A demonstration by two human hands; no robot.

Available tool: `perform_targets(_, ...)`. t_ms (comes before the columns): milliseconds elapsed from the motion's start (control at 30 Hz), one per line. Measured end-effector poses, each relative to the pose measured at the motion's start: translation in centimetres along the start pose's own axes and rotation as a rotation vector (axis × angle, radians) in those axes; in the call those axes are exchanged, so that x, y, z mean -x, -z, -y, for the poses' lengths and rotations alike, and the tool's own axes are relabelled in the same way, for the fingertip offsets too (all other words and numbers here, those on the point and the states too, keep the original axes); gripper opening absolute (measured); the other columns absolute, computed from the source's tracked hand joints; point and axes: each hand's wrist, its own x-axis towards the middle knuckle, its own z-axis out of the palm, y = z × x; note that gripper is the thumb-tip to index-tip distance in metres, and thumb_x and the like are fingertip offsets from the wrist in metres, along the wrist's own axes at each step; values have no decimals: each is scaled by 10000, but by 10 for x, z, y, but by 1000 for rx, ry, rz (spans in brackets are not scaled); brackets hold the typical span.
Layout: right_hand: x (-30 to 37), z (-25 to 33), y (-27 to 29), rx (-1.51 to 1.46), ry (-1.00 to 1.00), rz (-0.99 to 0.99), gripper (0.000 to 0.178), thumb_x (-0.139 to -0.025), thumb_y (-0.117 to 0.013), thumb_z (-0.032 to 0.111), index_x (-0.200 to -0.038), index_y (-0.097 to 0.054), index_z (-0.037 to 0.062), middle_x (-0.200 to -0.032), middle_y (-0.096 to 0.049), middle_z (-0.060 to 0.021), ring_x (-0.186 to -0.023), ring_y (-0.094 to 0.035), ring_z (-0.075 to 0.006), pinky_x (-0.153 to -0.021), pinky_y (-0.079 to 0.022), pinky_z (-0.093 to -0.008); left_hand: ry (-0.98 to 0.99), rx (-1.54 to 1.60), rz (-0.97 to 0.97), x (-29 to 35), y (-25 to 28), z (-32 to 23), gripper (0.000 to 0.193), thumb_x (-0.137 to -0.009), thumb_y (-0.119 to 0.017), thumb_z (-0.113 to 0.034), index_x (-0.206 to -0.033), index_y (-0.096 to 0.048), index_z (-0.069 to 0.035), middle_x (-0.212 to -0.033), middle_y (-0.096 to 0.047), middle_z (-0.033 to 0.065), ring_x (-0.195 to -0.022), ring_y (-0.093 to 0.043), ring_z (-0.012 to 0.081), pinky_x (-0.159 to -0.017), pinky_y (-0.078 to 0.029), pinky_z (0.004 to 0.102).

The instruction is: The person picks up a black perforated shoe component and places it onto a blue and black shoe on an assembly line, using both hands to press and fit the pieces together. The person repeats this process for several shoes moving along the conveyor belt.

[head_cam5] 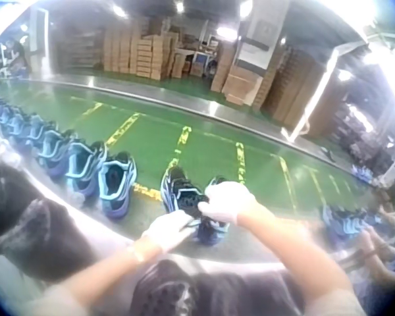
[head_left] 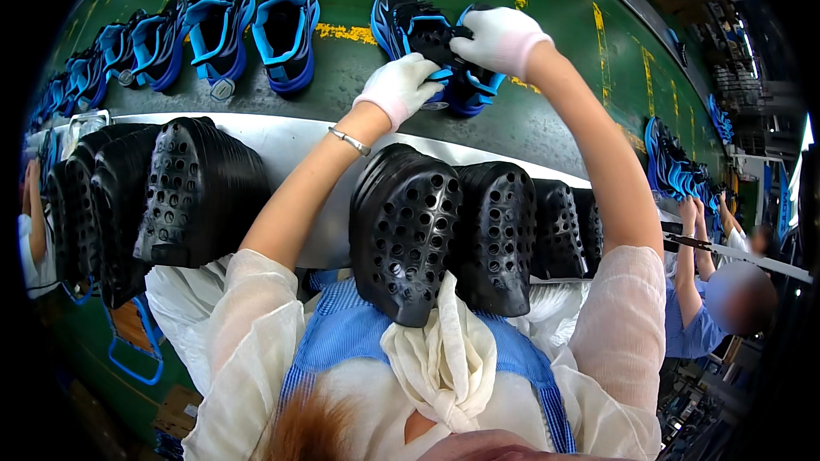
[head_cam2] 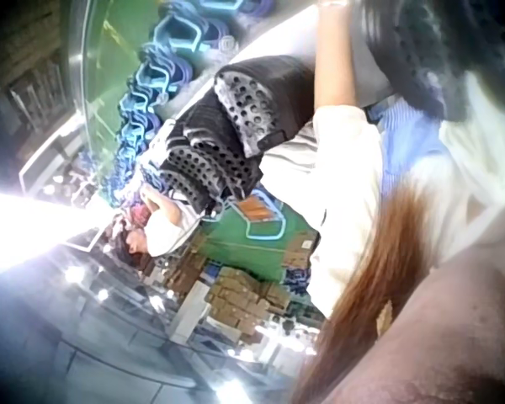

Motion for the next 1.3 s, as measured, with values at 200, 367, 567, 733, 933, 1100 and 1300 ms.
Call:
perform_targets(200,-47,34,-45,161,53,-27,297,-846,-502,265,-867,-691,37,-882,-678,-189,-828,-662,-340,-744,-525,-423,167,-102,181,-6,3,1,355,-814,-621,-323,-1038,-649,-49,-1021,-636,155,-939,-600,345,-835,-484,392)
perform_targets(367,-71,37,-62,211,72,42,230,-809,-560,121,-978,-703,62,-999,-683,-140,-923,-663,-302,-779,-536,-385,374,-155,479,-29,13,-13,351,-766,-632,-342,-944,-696,-46,-976,-663,182,-913,-632,350,-826,-506,399)
perform_targets(567,-79,25,-63,98,145,30,242,-839,-550,194,-957,-686,32,-996,-659,-191,-909,-636,-359,-795,-510,-419,312,-175,510,-34,7,-7,366,-743,-608,-335,-914,-686,-21,-903,-657,208,-860,-632,355,-794,-504,395)
perform_targets(733,-87,28,-65,185,121,-46,200,-831,-548,149,-932,-689,49,-987,-670,-168,-919,-650,-322,-775,-533,-403,317,-256,490,-40,0,-5,377,-738,-623,-329,-999,-673,-60,-968,-658,190,-901,-628,348,-812,-503,396)
perform_targets(933,-66,43,-47,270,126,64,230,-790,-605,114,-997,-699,83,-1030,-682,-115,-955,-658,-275,-788,-539,-378,368,-202,496,-31,11,-11,410,-743,-618,-333,-1074,-656,-95,-981,-659,173,-869,-635,322,-799,-511,370)
perform_targets(1100,-70,34,-53,307,148,8,239,-799,-600,124,-1017,-687,75,-1046,-680,-111,-953,-662,-275,-783,-540,-379,369,-237,507,-35,2,-5,371,-764,-602,-330,-1007,-657,-55,-842,-677,153,-738,-661,290,-701,-533,365)
perform_targets(1300,-75,11,-51,-27,154,32,306,-849,-520,269,-1063,-659,101,-1049,-668,-129,-950,-643,-311,-813,-517,-405,508,-109,540,-40,10,-14,310,-758,-620,-291,-886,-650,-10,-700,-653,135,-544,-641,245,-555,-529,347)
